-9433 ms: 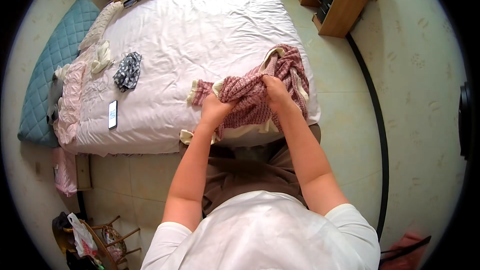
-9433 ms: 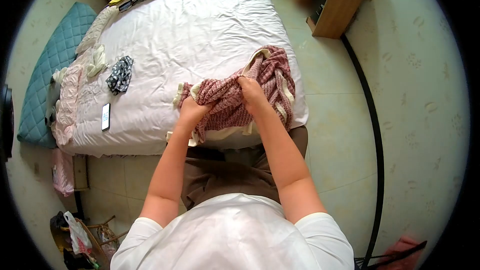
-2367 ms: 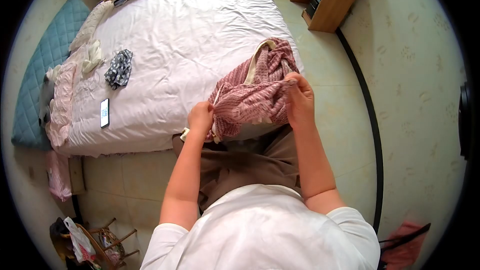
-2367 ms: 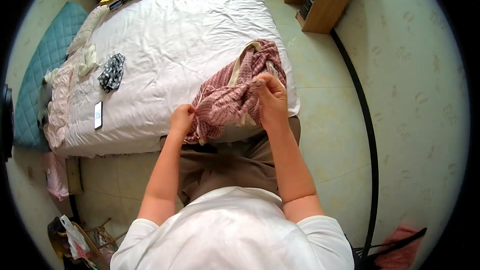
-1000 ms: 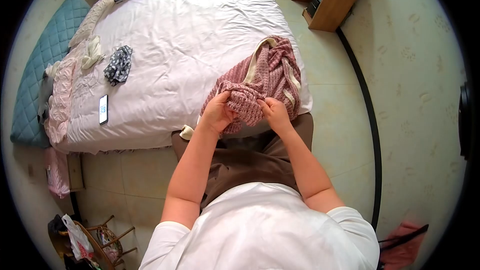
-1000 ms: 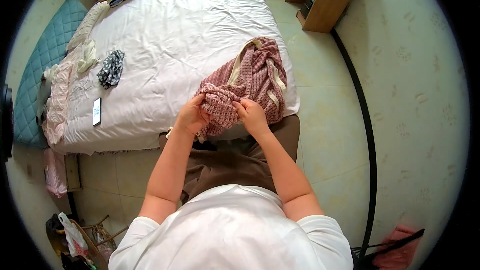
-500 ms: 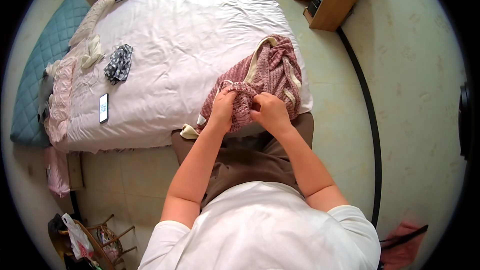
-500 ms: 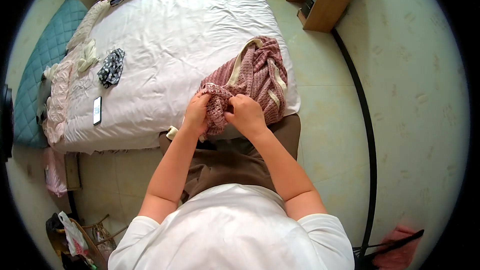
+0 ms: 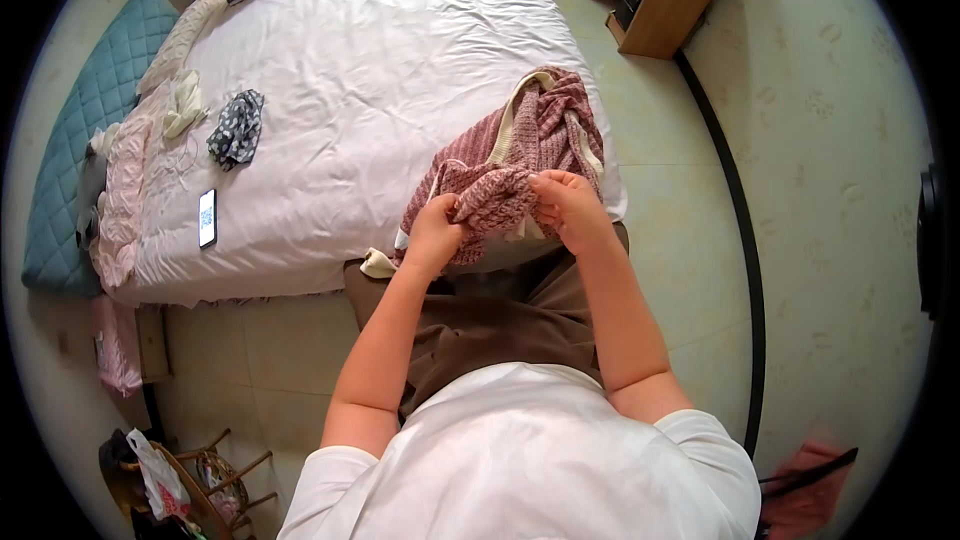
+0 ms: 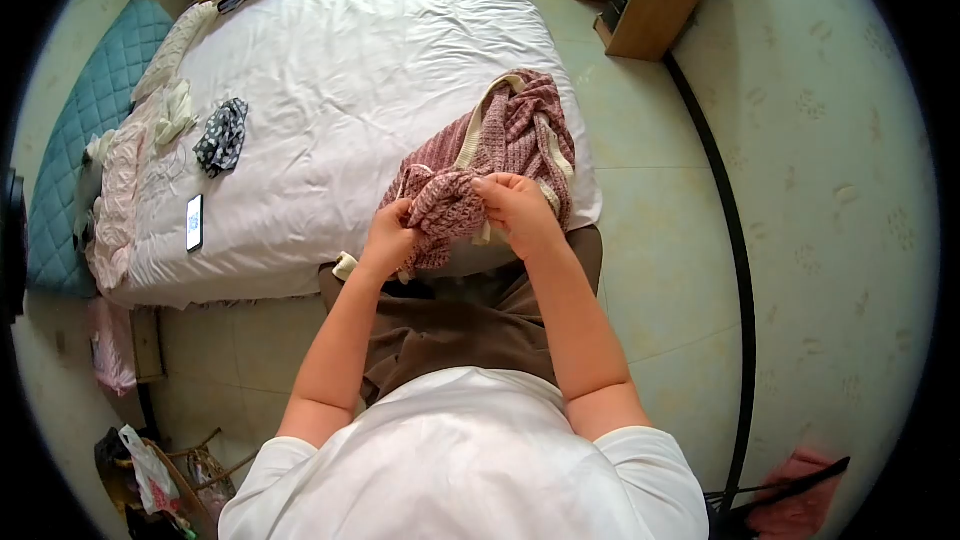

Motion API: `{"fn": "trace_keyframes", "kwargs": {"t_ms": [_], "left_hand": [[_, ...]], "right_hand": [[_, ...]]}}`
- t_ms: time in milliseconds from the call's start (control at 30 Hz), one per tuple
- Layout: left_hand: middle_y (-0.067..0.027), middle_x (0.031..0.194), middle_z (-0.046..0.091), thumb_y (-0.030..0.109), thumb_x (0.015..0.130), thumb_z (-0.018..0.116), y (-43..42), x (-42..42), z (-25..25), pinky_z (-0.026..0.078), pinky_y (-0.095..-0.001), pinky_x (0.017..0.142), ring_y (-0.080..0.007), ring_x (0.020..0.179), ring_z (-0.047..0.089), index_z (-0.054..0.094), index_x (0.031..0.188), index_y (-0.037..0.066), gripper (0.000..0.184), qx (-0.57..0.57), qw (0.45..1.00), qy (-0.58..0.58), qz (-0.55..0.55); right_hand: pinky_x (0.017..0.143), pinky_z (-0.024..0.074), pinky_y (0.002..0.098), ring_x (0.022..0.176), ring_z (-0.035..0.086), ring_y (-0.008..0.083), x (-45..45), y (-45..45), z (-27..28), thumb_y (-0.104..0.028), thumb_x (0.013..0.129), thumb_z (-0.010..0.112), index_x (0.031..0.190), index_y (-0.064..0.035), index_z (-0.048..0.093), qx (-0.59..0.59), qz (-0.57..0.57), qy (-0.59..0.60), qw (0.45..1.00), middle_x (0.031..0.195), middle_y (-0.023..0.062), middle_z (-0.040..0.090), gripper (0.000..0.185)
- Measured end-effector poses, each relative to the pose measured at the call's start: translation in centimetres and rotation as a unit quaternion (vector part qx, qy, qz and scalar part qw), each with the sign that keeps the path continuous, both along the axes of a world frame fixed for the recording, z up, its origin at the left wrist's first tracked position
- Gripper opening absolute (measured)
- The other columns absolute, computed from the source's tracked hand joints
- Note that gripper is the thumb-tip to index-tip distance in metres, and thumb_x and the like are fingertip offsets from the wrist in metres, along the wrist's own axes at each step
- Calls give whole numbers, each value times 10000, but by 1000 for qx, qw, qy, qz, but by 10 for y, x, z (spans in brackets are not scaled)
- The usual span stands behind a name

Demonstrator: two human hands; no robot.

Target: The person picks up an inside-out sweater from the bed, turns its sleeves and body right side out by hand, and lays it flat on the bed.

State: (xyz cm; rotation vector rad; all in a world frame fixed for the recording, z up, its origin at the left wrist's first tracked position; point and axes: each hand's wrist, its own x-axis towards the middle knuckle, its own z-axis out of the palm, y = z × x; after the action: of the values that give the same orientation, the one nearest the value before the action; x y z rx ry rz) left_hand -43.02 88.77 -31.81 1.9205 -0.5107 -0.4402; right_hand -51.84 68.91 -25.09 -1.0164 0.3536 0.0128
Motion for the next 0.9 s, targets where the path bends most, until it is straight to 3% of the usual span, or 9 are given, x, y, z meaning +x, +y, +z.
{"fn": "trace_keyframes", "kwargs": {"t_ms": [67, 133, 200, 267, 300, 367, 500, 600, 900], "left_hand": [[-172, 893, 610, 2, 707, 591, 5, 13, -24, 452, -339, 763, -315, 856, 590, 596, 921, 2, 214, -10, 998, -57, 11], [-184, 916, 610, 2, 702, 577, 6, 17, -21, 446, -351, 792, -338, 905, 578, 599, 939, 0, 238, 14, 998, -38, 41], [-166, 903, 609, 3, 701, 578, 4, 18, -16, 450, -343, 794, -314, 892, 583, 603, 951, -5, 251, 21, 997, -60, 41], [-129, 900, 612, -10, 693, 584, 0, 13, 5, 454, -343, 797, -291, 889, 582, 617, 949, 10, 259, -57, 997, 37, 32], [-129, 900, 612, -10, 693, 584, -2, 8, 17, 454, -343, 797, -291, 889, 582, 617, 949, 10, 259, -56, 997, 37, 32], [-90, 887, 615, -22, 690, 592, -7, -3, 44, 459, -344, 789, -262, 871, 582, 638, 928, 41, 251, -119, 973, -151, 124], [-57, 862, 620, 16, 708, 625, -12, -16, 86, 453, -354, 789, -253, 844, 587, 655, 845, 81, 155, -145, 912, -380, 49], [-39, 879, 638, 26, 727, 640, -13, -14, 76, 449, -358, 780, -246, 863, 599, 655, 850, 87, 138, -2, 907, -418, -39], [-88, 746, 595, 42, 616, 634, -11, -15, 67, 441, -410, 705, -305, 781, 577, 577, 743, 47, 139, 91, 924, -356, -101]], "right_hand": [[445, 279, 190, 472, 319, 23, -4, -5, 5, -157, 884, 601, 762, -113, 541, 65, 34, -3, 997, 586, -90, 388, 143], [445, 280, 183, 490, 326, 13, -8, -3, 6, -192, 906, 577, 766, -128, 514, 266, 95, -28, 959, 610, -97, 386, 167], [449, 296, 178, 485, 338, 14, -8, 2, -4, -211, 914, 565, 764, -124, 525, 289, 83, -26, 953, 601, -96, 390, 179], [454, 313, 173, 480, 349, 16, -6, 5, -7, -230, 923, 553, 762, -119, 537, 312, 73, -24, 947, 593, -95, 393, 196], [465, 327, 177, 489, 363, 16, -4, 5, -6, -234, 918, 565, 772, -114, 548, 242, 68, -25, 968, 599, -92, 414, 190], [476, 341, 181, 497, 376, 16, -3, 5, -2, -238, 913, 577, 782, -109, 559, 171, 62, -26, 983, 604, -89, 434, 185], [458, 310, 173, 490, 359, 8, 0, 13, 14, -228, 892, 619, 801, -111, 582, 19, 9, 14, 1000, 610, -94, 452, 154], [433, 272, 163, 475, 341, 6, 3, 17, 9, -215, 884, 633, 817, -115, 592, -4, 14, 2, 1000, 597, -102, 440, 127], [458, 309, 174, 500, 392, 8, 9, 30, 5, -202, 883, 633, 846, -95, 614, -1, 43, -1, 999, 642, -85, 495, 115]]}}
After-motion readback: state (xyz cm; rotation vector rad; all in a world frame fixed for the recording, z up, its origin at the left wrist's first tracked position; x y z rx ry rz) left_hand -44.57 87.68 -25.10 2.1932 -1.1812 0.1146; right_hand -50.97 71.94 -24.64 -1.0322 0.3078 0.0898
